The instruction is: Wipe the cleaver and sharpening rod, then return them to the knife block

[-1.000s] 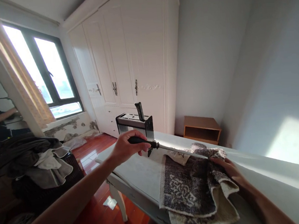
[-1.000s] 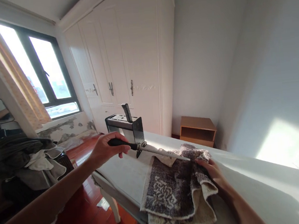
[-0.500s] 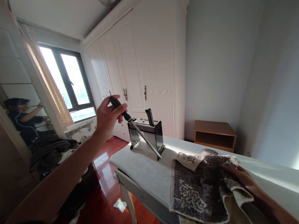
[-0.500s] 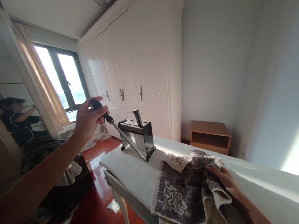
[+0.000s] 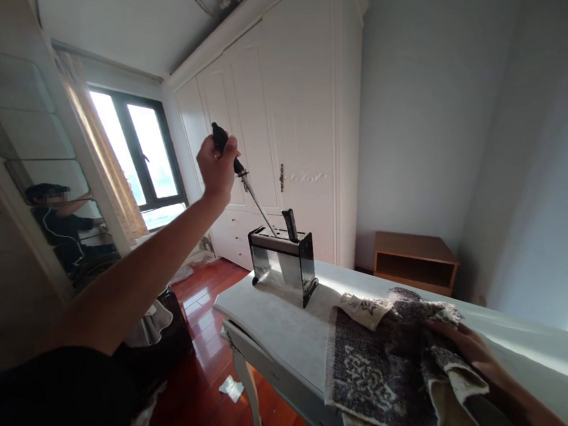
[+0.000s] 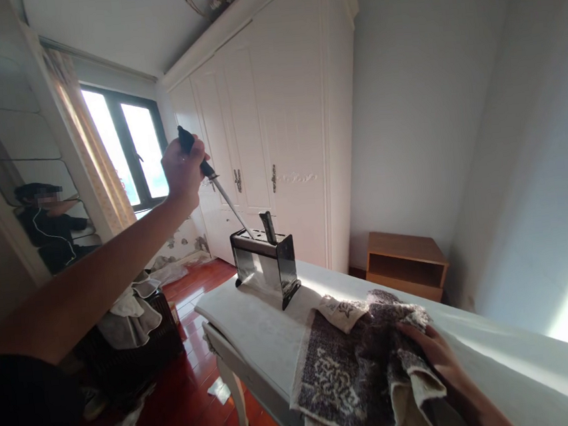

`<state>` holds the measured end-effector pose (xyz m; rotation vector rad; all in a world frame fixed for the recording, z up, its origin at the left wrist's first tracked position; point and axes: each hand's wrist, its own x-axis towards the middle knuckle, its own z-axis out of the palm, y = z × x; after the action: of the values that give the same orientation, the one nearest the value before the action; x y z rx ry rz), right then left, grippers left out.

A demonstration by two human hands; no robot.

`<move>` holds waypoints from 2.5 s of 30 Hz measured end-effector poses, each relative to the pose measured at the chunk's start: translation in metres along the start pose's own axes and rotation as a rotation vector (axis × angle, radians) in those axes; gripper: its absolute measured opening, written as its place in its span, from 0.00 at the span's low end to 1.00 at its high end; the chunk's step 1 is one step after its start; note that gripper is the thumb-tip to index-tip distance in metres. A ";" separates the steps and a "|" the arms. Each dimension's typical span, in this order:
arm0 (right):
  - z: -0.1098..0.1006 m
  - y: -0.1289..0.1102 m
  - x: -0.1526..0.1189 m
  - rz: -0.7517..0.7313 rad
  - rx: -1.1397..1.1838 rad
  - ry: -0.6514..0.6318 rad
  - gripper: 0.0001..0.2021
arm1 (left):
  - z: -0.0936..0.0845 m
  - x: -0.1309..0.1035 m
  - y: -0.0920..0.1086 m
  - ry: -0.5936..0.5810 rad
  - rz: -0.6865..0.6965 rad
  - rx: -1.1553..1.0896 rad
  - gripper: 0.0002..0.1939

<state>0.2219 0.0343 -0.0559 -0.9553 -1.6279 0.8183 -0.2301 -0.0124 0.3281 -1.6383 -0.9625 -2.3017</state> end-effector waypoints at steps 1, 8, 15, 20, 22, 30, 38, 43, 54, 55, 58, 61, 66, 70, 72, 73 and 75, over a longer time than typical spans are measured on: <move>0.000 0.001 0.000 -0.014 -0.010 0.005 0.34 | 0.002 0.005 -0.003 -0.015 0.044 0.002 0.05; 0.007 -0.003 0.001 0.036 0.090 0.093 0.35 | 0.019 0.014 -0.023 -0.031 0.096 0.010 0.08; 0.009 -0.011 0.012 0.359 0.202 0.129 0.22 | 0.032 0.002 -0.038 -0.107 0.108 0.030 0.10; 0.006 -0.011 0.009 0.234 0.152 0.086 0.28 | 0.036 0.002 -0.047 -0.136 0.166 0.004 0.11; 0.007 -0.012 0.006 0.240 0.146 0.081 0.27 | 0.037 0.004 -0.051 -0.122 0.153 -0.005 0.11; 0.008 -0.022 -0.006 0.067 0.146 0.100 0.32 | 0.039 0.005 -0.066 -0.111 0.096 0.026 0.12; 0.008 -0.017 0.000 0.212 0.226 0.090 0.26 | 0.042 0.003 -0.074 -0.083 0.092 0.020 0.11; 0.008 -0.019 0.009 0.435 0.303 0.083 0.20 | 0.043 0.006 -0.079 -0.088 0.111 0.031 0.11; 0.014 -0.029 0.008 0.669 0.488 0.089 0.19 | 0.042 0.008 -0.080 -0.097 0.070 0.043 0.11; 0.013 -0.027 0.008 0.645 0.464 0.073 0.18 | 0.042 0.007 -0.080 -0.103 0.066 0.042 0.11; 0.008 -0.019 0.008 0.518 0.385 0.034 0.17 | 0.042 0.003 -0.079 -0.122 0.068 0.038 0.11; 0.005 -0.015 0.009 0.449 0.355 0.048 0.16 | 0.043 0.000 -0.081 -0.147 0.077 0.046 0.10; 0.007 -0.018 0.009 0.488 0.349 0.051 0.15 | 0.048 -0.003 -0.094 -0.222 0.058 0.057 0.07; 0.009 -0.022 0.008 0.528 0.384 0.054 0.16 | 0.053 -0.012 -0.107 -0.280 -0.010 0.075 0.07; 0.010 -0.022 0.009 0.565 0.405 0.072 0.18 | 0.055 -0.019 -0.112 -0.311 -0.057 0.077 0.07; 0.010 -0.022 0.009 0.585 0.423 0.083 0.19 | 0.055 -0.023 -0.115 -0.323 -0.076 0.073 0.07; 0.011 -0.022 0.010 0.624 0.468 0.104 0.21 | 0.056 -0.030 -0.120 -0.337 -0.098 0.065 0.06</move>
<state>0.2052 0.0323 -0.0352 -1.1448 -0.9713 1.4665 -0.2310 0.1071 0.2633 -2.0350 -1.1945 -2.0634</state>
